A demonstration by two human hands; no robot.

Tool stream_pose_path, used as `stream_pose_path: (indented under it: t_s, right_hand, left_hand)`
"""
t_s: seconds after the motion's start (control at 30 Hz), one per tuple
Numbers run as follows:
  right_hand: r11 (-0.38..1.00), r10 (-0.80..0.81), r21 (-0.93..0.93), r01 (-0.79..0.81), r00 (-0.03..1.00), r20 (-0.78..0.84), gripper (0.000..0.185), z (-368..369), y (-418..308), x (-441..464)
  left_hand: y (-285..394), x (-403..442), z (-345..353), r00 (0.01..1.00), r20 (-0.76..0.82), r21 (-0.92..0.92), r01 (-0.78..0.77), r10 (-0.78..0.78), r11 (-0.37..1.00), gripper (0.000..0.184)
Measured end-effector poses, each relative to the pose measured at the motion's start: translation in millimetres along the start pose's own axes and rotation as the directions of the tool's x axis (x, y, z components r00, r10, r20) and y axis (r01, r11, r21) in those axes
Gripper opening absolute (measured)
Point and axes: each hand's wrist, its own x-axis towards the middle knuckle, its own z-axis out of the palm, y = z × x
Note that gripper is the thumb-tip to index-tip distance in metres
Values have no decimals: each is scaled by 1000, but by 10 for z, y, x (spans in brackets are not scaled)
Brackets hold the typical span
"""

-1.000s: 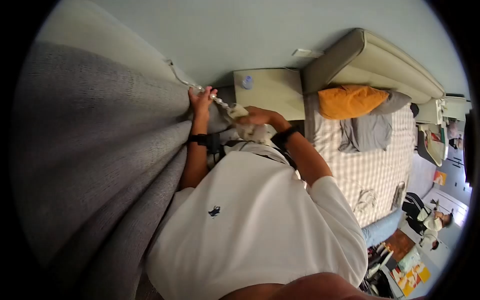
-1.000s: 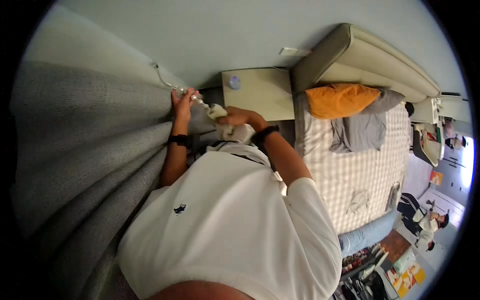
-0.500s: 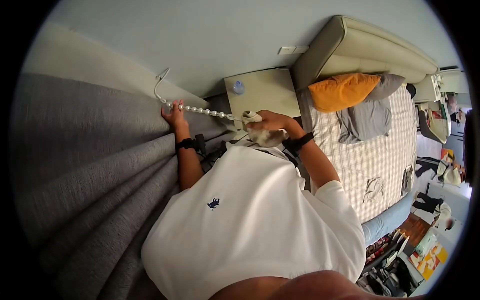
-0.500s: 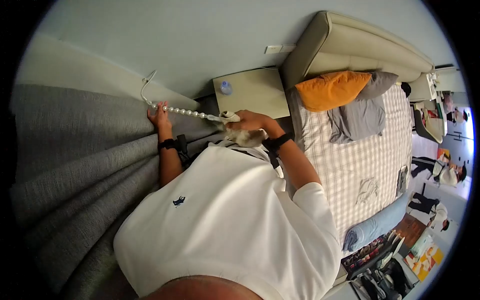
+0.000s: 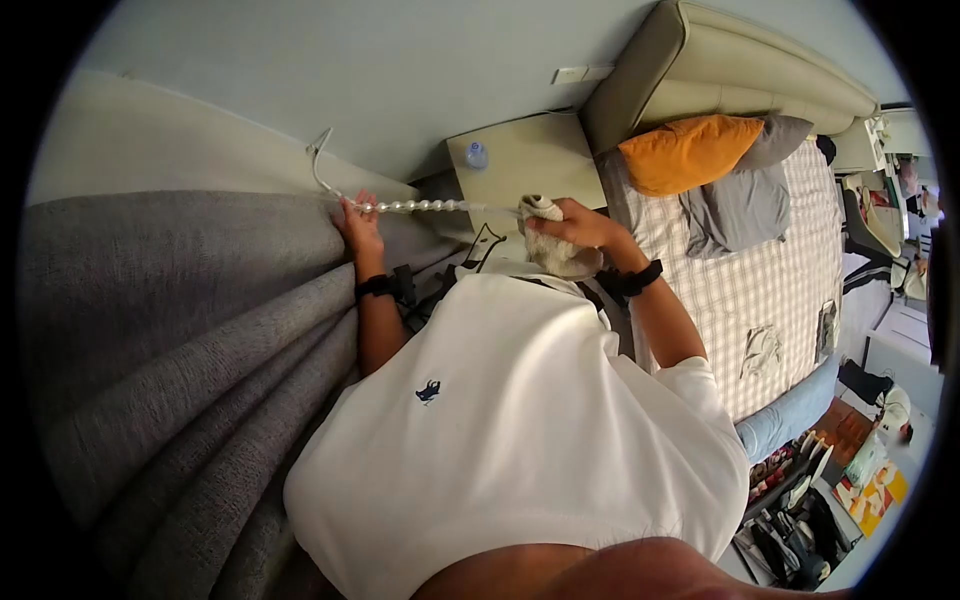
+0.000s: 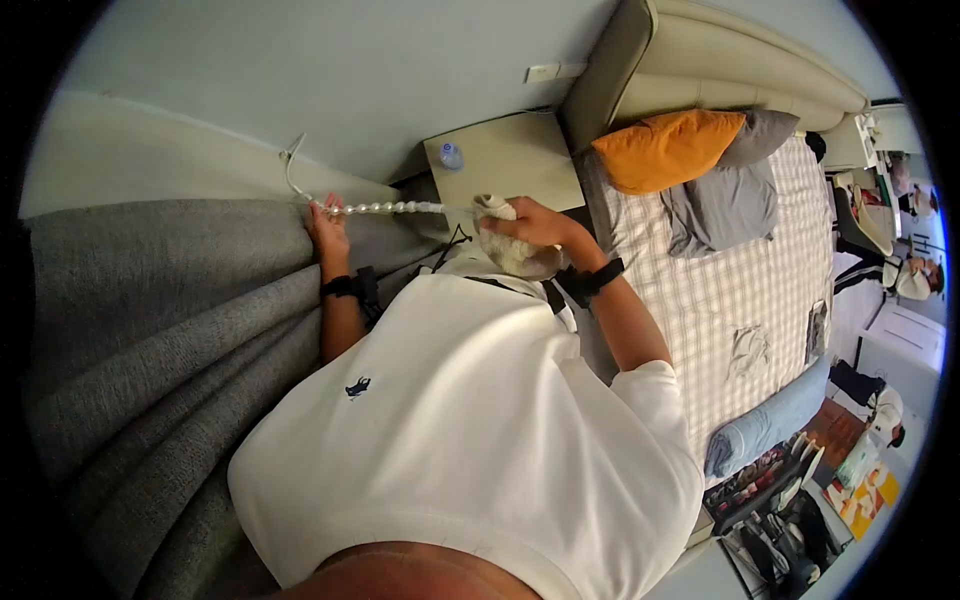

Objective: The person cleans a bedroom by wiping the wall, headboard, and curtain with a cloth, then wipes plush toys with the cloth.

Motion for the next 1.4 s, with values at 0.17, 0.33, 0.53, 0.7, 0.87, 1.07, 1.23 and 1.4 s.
stream_pose_path:
  t_s: [0.17, 0.33, 0.53, 0.7, 0.87, 1.07, 1.23, 1.4]
  right_hand:
    - [997, -62, 39, 67, 993, -100, 30, -10, -402, -100]
    - [958, -190, 156, 240, 941, -281, 18, 148, -296, -64]
    - [921, -321, 96, 377, 877, -358, 23, 173, -242, -43]
    - [909, -317, 155, 386, 883, -345, 23, 156, -247, -142]
    - [928, -260, 185, 323, 918, -298, 31, 201, -130, -151]
    - [970, -237, -32, 240, 917, -320, 37, 540, 26, -96]
    - [951, -296, -191, 244, 897, -328, 38, 761, 84, -17]
    - [999, -21, -47, 16, 994, -110, 35, 762, 241, 36]
  left_hand:
    - [-221, -132, 53, 974, 91, -79, 213, -206, 974, 44]
    - [-538, -213, 149, 710, 564, 170, 400, -422, 900, 32]
    - [-537, -494, 340, 742, 436, 265, 436, -510, 860, 38]
    - [-663, -378, 74, 663, 482, 512, 318, -573, 798, 32]
    - [-686, -463, 192, 671, 446, 506, 358, -593, 785, 28]
    - [-611, -797, 530, 427, 477, 629, 444, -768, 638, 41]
    - [-737, -1048, 729, 365, 540, 584, 487, -759, 650, 44]
    - [-839, -859, 542, 417, 516, 691, 313, -748, 651, 32]
